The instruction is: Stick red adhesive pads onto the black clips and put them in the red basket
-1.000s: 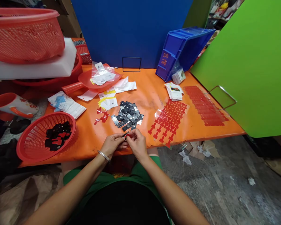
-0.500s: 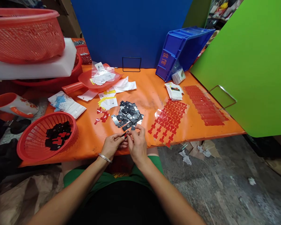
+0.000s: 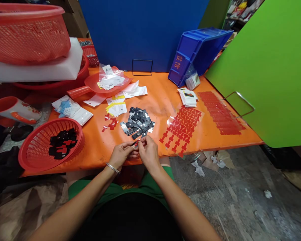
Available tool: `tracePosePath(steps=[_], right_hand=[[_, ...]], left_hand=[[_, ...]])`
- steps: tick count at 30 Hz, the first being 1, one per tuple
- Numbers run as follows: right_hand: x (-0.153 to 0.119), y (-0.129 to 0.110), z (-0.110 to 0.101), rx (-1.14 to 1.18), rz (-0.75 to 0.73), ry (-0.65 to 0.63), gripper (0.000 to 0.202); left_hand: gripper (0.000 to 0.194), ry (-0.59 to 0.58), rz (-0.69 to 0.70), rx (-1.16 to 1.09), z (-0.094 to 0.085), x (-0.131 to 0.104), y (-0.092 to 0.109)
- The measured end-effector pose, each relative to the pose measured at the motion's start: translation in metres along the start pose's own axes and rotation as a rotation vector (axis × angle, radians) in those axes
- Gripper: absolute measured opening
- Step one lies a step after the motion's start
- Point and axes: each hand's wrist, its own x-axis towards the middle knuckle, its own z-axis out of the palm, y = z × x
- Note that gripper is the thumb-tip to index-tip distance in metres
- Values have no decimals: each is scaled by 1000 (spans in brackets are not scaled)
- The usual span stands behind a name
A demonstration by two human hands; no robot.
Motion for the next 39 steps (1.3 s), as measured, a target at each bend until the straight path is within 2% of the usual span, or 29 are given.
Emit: tracePosePath(steps=[10, 20, 29, 30, 34, 36, 39], right_hand=[[4, -2, 0, -84, 0, 13, 8], [4, -3, -3, -135, -38, 9, 7], [-8, -9, -3, -120, -170, 100, 8], [-10, -8, -3, -94, -165, 114, 13], [-13, -3, -2, 79, -49, 127, 55], [-14, -1, -2, 207, 40, 71, 55], [-13, -3, 0, 394, 170, -33, 38]], left_hand=[[12, 12, 8, 2, -1, -2, 1], [22, -34, 21, 27, -3, -6, 3], [22, -44, 45, -37, 2, -14, 6], [23, -46, 39, -54, 3, -15, 6], [23, -40, 0, -120, 4, -19, 3], [23, -30, -7, -143, 4, -21, 1], [23, -45, 2, -139, 6, -24, -2]])
